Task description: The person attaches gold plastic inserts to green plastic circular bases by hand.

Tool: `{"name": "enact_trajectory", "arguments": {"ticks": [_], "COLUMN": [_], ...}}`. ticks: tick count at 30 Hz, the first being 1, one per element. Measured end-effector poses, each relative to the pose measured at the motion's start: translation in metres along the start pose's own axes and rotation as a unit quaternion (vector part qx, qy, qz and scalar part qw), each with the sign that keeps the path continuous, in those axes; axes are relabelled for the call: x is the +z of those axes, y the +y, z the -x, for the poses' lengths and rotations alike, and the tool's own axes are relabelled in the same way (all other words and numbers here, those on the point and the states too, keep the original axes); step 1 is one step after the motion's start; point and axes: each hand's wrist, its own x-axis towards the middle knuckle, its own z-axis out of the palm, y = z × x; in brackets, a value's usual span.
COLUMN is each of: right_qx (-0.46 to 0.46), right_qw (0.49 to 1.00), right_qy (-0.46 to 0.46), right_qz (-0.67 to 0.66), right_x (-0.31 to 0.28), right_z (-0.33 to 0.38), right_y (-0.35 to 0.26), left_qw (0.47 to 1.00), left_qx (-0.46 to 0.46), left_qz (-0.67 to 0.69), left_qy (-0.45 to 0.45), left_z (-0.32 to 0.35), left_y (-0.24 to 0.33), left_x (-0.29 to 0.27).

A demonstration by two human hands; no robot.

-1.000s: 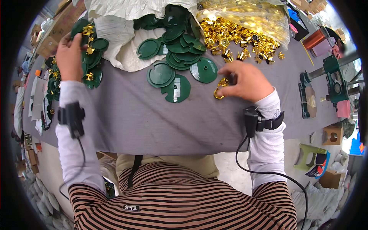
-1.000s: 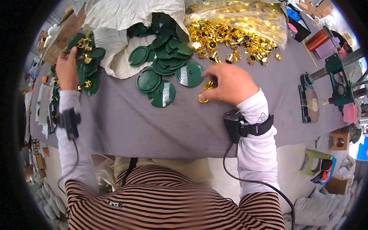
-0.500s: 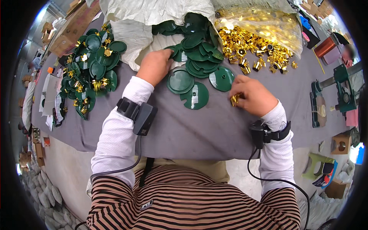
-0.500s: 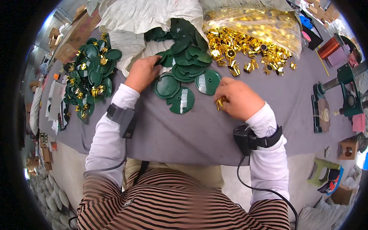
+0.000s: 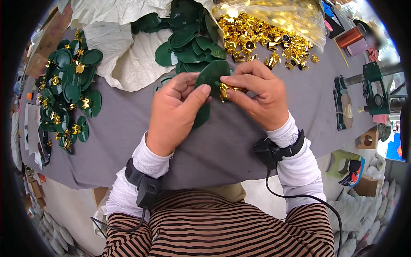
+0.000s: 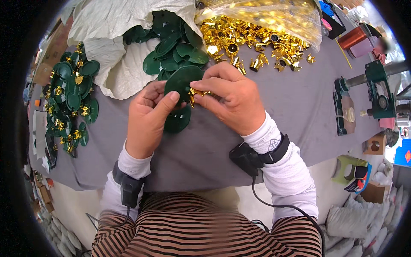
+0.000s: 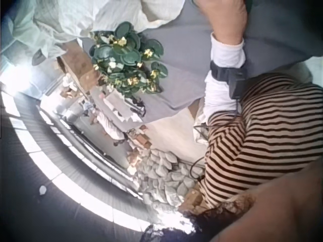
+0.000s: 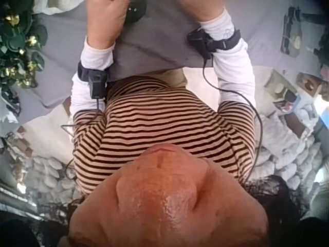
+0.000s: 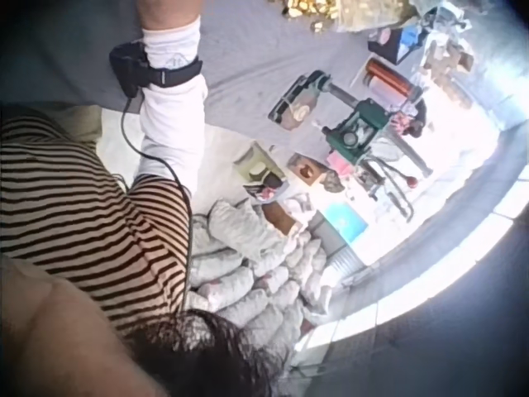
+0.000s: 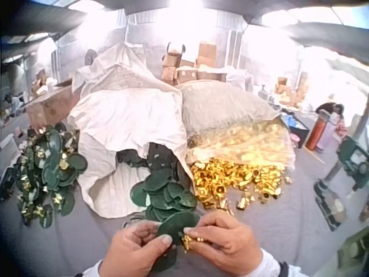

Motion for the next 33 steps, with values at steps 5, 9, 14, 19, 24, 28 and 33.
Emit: {"name": "enact_trajectory", "arguments": {"ticks": [5, 9, 14, 19, 24, 28, 33], "right_qx": [-0.092, -0.148, -0.154, 0.065, 0.103, -0.242, -0.322], "right_qw": [0.994, 0.988, 0.988, 0.963, 0.925, 0.970, 0.937], "right_qy": [-0.008, -0.027, -0.027, 0.056, 0.084, -0.002, 0.010], "right_qz": [0.055, 0.038, -0.013, -0.257, -0.355, 0.034, 0.134], "right_x": [0.002, -0.004, -0.006, 0.015, 0.016, -0.010, -0.016], "right_z": [-0.003, -0.007, -0.007, 0.006, 0.006, -0.007, -0.005], "right_y": [0.003, 0.009, 0.006, -0.010, -0.006, -0.007, -0.019], "left_qw": [0.991, 0.990, 0.996, 0.963, 0.962, 0.995, 0.998], "left_qx": [0.037, 0.072, 0.072, 0.220, 0.203, 0.093, 0.061], "left_qz": [-0.123, -0.116, -0.040, -0.153, -0.181, -0.027, 0.020], "left_qy": [-0.026, -0.035, -0.026, 0.007, 0.034, 0.018, -0.004], "left_z": [0.005, 0.007, 0.011, 0.016, 0.024, 0.024, 0.022], "left_y": [-0.007, -0.010, -0.007, -0.007, -0.004, 0.001, 0.009], "left_x": [-0.004, -0.005, -0.004, 0.003, 0.007, 0.017, 0.024]}}
